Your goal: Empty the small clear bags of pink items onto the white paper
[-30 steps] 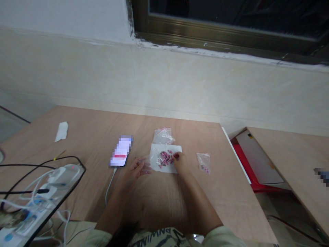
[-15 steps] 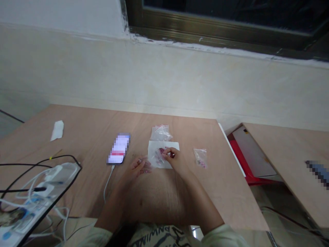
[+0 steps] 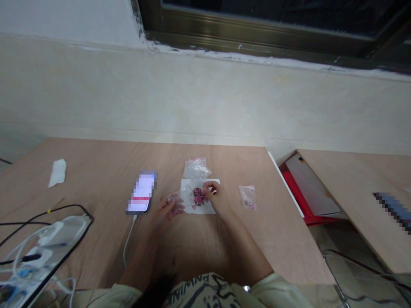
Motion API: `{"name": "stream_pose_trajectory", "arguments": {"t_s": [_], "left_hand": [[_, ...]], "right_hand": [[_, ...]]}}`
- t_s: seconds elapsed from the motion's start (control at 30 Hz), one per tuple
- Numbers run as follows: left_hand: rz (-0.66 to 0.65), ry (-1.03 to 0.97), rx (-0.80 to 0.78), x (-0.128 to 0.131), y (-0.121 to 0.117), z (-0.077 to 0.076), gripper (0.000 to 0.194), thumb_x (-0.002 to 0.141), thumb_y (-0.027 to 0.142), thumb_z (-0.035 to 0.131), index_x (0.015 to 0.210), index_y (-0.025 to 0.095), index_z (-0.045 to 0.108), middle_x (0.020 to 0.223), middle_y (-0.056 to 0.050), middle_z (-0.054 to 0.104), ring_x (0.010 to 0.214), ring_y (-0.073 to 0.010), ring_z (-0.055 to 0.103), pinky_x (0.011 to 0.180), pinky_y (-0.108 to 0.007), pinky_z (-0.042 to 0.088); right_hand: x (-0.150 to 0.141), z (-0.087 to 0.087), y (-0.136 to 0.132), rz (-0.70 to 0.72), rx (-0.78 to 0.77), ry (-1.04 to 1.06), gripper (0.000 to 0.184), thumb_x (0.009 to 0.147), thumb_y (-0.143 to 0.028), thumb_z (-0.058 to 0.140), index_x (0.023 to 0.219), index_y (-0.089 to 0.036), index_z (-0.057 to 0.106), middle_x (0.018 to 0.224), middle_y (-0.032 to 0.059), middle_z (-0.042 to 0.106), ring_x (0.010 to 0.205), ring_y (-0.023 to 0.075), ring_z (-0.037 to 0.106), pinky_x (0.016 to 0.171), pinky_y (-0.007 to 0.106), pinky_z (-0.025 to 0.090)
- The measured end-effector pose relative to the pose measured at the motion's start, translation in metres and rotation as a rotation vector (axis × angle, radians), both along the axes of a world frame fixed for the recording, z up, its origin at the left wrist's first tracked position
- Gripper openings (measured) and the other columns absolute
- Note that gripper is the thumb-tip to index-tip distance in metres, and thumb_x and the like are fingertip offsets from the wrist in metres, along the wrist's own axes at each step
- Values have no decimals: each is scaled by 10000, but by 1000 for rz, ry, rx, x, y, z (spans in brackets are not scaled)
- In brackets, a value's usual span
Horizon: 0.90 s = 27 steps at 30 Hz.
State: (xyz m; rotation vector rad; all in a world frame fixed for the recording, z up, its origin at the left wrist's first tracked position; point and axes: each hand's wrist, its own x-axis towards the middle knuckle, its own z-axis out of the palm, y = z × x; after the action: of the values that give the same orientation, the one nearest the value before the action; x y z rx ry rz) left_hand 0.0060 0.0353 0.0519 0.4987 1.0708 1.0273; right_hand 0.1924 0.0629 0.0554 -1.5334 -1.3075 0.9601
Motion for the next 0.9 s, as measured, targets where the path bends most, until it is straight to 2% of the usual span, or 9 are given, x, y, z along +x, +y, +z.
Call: {"name": "stream_pose_trajectory", "arguments": {"t_s": [0.07, 0.13, 0.23, 0.43, 0.63, 0.77, 0.9], "left_hand": [[16, -4, -3, -3, 1, -2, 276, 674, 266, 650, 930, 205, 567, 766, -2, 643, 659, -150, 608, 645, -296, 498], [21, 39, -2, -6, 1, -3, 253, 669, 265, 645, 905, 204, 577, 758, -3, 646, 656, -163, 611, 633, -300, 501], [21, 99, -8, -7, -1, -1, 195, 674, 281, 630, 843, 194, 590, 741, -14, 650, 637, -175, 612, 622, -309, 504], [56, 82, -27, -7, -12, 1, 244, 658, 257, 654, 882, 181, 590, 761, -15, 656, 659, -160, 620, 614, -284, 502], [91, 62, -5, -13, -21, -5, 305, 605, 258, 716, 870, 148, 614, 689, -10, 645, 627, -150, 609, 574, -259, 504], [113, 61, 5, -14, -23, -8, 277, 586, 261, 729, 820, 152, 627, 680, -15, 645, 624, -163, 609, 563, -270, 512], [106, 36, 17, -13, -22, -6, 298, 604, 252, 722, 860, 139, 622, 722, -30, 655, 658, -161, 617, 587, -261, 512]], "right_hand": [[4, -14, 5, -94, -2, -190, 184, 640, -188, 583, 817, -152, 617, 845, 67, 610, 768, 170, 545, 699, 298, 428], [4, -27, 8, -95, -15, -314, 198, 641, -145, 572, 835, -147, 613, 867, 81, 592, 797, 178, 539, 739, 313, 418], [1, -39, 7, -66, -15, -390, 177, 680, -113, 523, 831, -147, 609, 839, 79, 586, 790, 173, 536, 749, 308, 408], [0, -44, 8, -68, 3, -454, 137, 682, -103, 513, 761, -158, 611, 769, 59, 588, 743, 163, 525, 704, 282, 400], [3, -47, 14, -25, -28, -498, 92, 673, -109, 525, 719, -149, 594, 730, 60, 575, 678, 154, 518, 625, 255, 389], [5, -52, 18, 0, -31, -462, 29, 664, -138, 542, 672, -155, 565, 661, 28, 560, 613, 136, 496, 570, 237, 375], [8, -54, 21, 12, -49, -402, 14, 665, -160, 548, 655, -151, 551, 620, 15, 555, 580, 129, 493, 547, 235, 372]]}}
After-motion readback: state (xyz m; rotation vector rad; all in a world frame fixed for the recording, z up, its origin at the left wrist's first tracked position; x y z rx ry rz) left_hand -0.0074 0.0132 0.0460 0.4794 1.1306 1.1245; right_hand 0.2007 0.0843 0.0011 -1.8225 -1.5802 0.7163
